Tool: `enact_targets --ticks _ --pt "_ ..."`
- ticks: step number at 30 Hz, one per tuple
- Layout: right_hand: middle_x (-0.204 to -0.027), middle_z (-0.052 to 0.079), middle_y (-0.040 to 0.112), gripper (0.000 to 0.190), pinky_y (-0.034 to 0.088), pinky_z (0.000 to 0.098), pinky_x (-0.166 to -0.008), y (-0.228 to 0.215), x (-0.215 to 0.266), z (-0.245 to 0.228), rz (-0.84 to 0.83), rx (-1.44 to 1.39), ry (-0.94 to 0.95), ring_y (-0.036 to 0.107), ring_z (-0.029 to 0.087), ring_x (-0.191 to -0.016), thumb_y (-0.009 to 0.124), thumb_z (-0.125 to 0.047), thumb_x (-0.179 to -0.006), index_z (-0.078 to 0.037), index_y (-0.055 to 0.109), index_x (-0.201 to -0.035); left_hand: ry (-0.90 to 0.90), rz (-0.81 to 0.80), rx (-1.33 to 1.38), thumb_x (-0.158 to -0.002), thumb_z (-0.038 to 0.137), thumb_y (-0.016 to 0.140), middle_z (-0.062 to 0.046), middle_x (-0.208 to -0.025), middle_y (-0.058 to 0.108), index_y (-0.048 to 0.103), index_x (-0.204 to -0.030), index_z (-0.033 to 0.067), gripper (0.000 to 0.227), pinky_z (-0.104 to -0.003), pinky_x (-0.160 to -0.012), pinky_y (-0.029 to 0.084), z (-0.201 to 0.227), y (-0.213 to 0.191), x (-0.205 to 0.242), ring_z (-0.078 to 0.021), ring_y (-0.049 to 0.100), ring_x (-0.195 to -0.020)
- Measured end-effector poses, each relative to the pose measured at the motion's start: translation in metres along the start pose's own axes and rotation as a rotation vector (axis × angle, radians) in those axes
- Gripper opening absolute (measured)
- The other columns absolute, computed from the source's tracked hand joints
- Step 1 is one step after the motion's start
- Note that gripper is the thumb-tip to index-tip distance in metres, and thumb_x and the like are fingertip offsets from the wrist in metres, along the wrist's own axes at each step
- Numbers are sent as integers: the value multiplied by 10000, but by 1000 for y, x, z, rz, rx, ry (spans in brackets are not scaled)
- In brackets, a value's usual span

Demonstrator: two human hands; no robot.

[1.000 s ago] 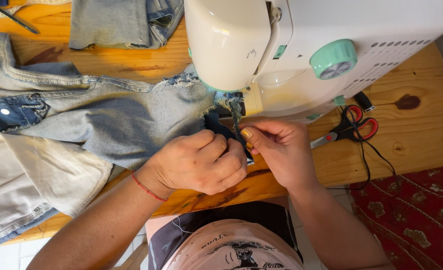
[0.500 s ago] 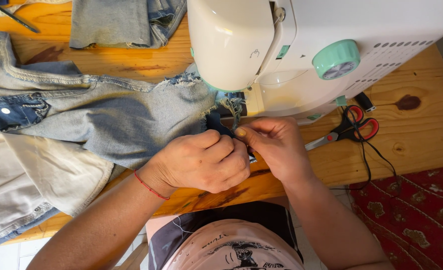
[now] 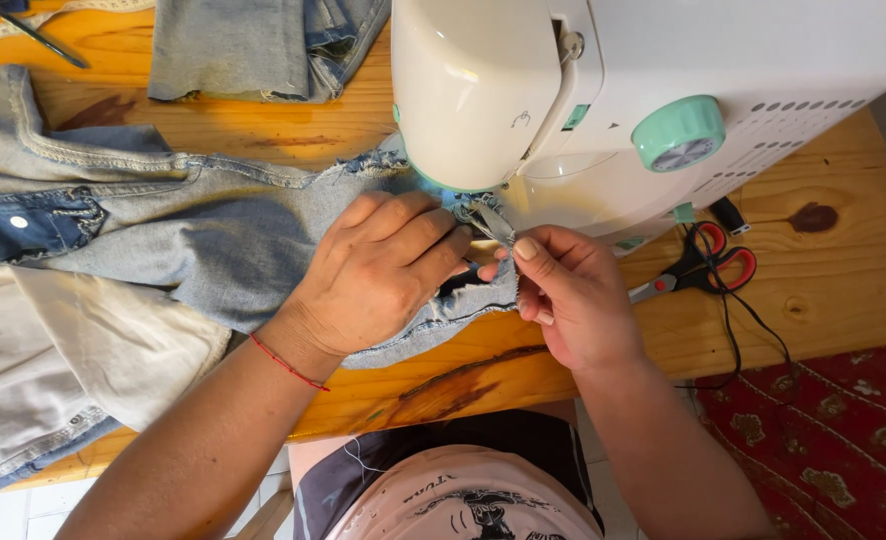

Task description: Repairing a hole in denim jeans by manually aligning fabric and pulling loose threads near a sewing machine.

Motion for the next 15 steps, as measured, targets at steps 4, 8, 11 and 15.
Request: enact_targets --ticks 4,8,11,15 --pt "-673 169 651 204 359 129 -325 1 3 3 -5 -72 53 575 88 -414 638 -126 -1002 60 669 -927 -1 -10 1 -1092 278 552 -25 -933 643 727 -972 111 270 -342 -842 497 -1 -3 -2 -234 650 -997" --pt "-644 199 639 160 360 141 -329 -11 0 15 3 -53 48 577 121 -410 678 -93 -971 63 674 -937 -32 -29 12 -1102 327 503 -44 -931 628 711 -1023 99 318 -360 -828 495 -5 1 0 -249 646 -982" --pt "-591 173 613 133 370 144 -319 -15 -2 13 59 12 27 564 113 -397 727 -51 -915 75 688 -935 -66 -17 16 -1101 306 496 -12 -866 588 698 -1009 123 288 -333 -806 499 -12 3 -3 -221 638 -910" --pt "-615 158 634 113 459 158 -366 -15 2 1 129 70 8 636 129 -477 752 -4 -881 75 714 -952 3 -34 -112 -1069 218 572 7 -749 546 692 -992 147 160 -316 -685 505 -9 8 -14 -195 596 -713"
Point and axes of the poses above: each hand's wrist, its own x-axis away from the middle knuckle, its own y-axis out of the palm, z = x × y, the point moved 8 cm from there along -x, towards the middle knuckle
